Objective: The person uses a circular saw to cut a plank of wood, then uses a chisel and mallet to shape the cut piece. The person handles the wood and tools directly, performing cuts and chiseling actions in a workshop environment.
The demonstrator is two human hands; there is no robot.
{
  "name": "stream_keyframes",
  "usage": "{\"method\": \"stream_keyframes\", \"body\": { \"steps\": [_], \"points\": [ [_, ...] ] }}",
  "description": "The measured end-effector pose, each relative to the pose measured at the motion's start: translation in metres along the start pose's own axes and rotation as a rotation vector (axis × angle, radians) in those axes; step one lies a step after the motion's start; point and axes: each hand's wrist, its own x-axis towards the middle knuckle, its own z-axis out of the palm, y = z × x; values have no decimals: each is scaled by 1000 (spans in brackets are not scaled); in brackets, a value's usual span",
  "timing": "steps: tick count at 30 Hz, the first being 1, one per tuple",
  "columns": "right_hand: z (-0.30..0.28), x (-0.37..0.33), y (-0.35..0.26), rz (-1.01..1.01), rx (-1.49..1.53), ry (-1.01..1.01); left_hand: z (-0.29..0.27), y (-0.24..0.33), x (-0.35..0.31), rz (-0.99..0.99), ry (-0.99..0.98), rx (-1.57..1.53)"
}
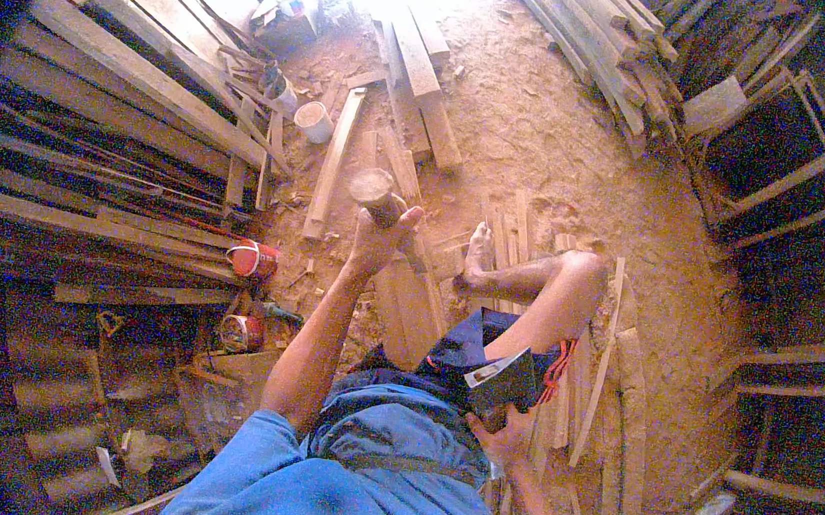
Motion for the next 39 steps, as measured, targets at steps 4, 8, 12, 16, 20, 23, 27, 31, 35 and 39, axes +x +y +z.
{"method": "stream_keyframes", "body": {
  "steps": [4, 8, 12, 16, 20, 23, 27, 31, 35, 39],
  "points": [
    [-1, 1, -2, -1, -60, -13, 2, -8, 2, -76, -42, 1],
    [-3, 3, -2, 1, -29, -22, 1, -9, 4, 69, -100, -142],
    [-2, 6, 1, -25, -86, -35, 0, -1, 7, 76, -131, 49],
    [1, 8, 8, -49, -34, -49, 7, 10, 9, 34, -71, 185],
    [5, 6, 14, -32, -110, -50, 16, 14, 8, 14, 14, 203],
    [5, 4, 15, 34, -136, -93, 19, 15, 4, -11, -22, 121],
    [-9, 5, 2, 40, -200, -136, 17, 16, 0, -53, -102, 130],
    [-36, 16, -26, 92, -118, -249, 18, 10, -6, -31, -122, -24],
    [-59, 45, -65, 30, 111, -261, 19, -1, -7, 12, -117, -56],
    [-86, 88, -123, 11, 297, -222, 18, -1, -6, 100, -135, -31]
  ]
}}
